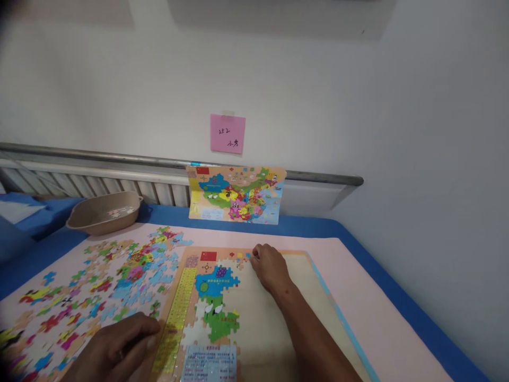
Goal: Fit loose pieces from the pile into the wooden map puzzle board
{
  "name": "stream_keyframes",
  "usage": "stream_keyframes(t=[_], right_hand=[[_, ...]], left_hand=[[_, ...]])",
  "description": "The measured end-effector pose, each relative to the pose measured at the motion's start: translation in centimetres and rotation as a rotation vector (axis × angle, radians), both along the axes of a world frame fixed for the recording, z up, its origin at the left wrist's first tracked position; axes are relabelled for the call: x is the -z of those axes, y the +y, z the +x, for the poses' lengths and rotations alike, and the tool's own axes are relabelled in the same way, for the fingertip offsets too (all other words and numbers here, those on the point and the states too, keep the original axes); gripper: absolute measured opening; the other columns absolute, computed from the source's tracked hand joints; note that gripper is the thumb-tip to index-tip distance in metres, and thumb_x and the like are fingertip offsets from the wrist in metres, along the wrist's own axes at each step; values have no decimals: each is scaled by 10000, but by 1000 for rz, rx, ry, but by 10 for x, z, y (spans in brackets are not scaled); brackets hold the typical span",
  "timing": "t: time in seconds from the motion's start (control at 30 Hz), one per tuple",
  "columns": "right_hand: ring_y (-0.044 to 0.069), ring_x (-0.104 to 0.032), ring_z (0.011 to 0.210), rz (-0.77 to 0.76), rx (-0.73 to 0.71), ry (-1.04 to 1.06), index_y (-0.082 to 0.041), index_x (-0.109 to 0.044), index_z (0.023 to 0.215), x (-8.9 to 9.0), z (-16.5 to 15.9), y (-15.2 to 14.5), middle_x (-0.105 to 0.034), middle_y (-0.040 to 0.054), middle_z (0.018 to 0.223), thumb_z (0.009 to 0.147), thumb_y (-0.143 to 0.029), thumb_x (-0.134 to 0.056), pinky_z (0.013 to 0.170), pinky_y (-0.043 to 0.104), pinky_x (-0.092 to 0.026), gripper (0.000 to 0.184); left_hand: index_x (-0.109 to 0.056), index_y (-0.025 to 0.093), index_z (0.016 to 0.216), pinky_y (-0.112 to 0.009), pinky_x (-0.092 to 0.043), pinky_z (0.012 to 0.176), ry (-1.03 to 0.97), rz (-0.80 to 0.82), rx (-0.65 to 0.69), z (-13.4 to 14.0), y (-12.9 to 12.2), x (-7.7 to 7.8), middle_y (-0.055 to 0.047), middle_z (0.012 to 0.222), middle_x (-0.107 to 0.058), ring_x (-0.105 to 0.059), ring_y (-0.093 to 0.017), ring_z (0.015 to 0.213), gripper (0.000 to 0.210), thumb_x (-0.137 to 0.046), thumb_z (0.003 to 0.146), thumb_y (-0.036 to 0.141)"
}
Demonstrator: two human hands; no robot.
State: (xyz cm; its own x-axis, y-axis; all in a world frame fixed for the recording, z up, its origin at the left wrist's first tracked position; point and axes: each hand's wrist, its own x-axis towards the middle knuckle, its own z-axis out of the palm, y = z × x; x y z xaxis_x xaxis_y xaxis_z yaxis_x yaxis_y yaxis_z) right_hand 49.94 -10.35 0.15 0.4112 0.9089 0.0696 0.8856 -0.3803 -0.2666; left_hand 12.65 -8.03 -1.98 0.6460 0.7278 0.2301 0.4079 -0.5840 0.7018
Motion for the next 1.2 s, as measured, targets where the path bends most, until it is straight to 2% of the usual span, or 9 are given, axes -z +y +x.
stream_keyframes(t=[0.1,0.33,0.6,0.77,0.9,1.03,1.2], right_hand=[[198,-611,901,1,6,8,-159,-682,965,1,0,1,-659,22,967,994,-138,-660,856,356,-500,42],[195,-607,870,32,4,44,-162,-682,960,2,2,-1,-664,17,940,994,-143,-653,826,341,-472,48],[203,-613,889,140,44,53,-177,-662,970,1,8,-2,-699,52,978,1063,-197,-493,776,317,-388,194],[248,-640,945,157,14,122,-212,-650,948,-2,6,-2,-731,83,1013,1023,-298,-416,782,338,-388,261],[309,-645,896,147,9,175,-237,-639,890,0,10,2,-737,115,962,957,-432,-357,758,394,-402,349],[327,-660,894,105,15,197,-262,-629,873,0,13,4,-742,112,965,892,-520,-334,762,422,-435,393],[329,-679,906,91,43,191,-279,-639,896,-1,14,4,-751,111,993,885,-563,-318,768,438,-466,428]], left_hand=[[-764,275,940,-195,-570,621,48,-48,74,1,1,0,0,830,-779,-720,-143,708,298,-515,1048,399],[-765,260,925,-190,-550,591,34,-79,42,0,1,-2,-12,806,-773,-692,-141,681,294,-533,1037,401],[-758,253,866,-180,-526,611,35,-102,40,0,0,-6,-3,773,-752,-660,-134,661,291,-564,1019,408],[-759,230,861,-202,-506,681,68,-100,17,4,-6,-19,-10,807,-759,-675,-139,724,209,-575,959,249],[-792,219,904,-225,-492,734,96,-129,-19,7,-7,-26,-10,847,-773,-683,-141,775,215,-597,873,135],[-814,232,938,-245,-499,768,117,-142,-33,7,-6,-24,-12,884,-792,-700,-152,817,239,-633,843,109],[-798,223,908,-251,-498,736,108,-45,11,6,-6,-17,-14,866,-792,-701,-149,779,261,-614,811,65]])
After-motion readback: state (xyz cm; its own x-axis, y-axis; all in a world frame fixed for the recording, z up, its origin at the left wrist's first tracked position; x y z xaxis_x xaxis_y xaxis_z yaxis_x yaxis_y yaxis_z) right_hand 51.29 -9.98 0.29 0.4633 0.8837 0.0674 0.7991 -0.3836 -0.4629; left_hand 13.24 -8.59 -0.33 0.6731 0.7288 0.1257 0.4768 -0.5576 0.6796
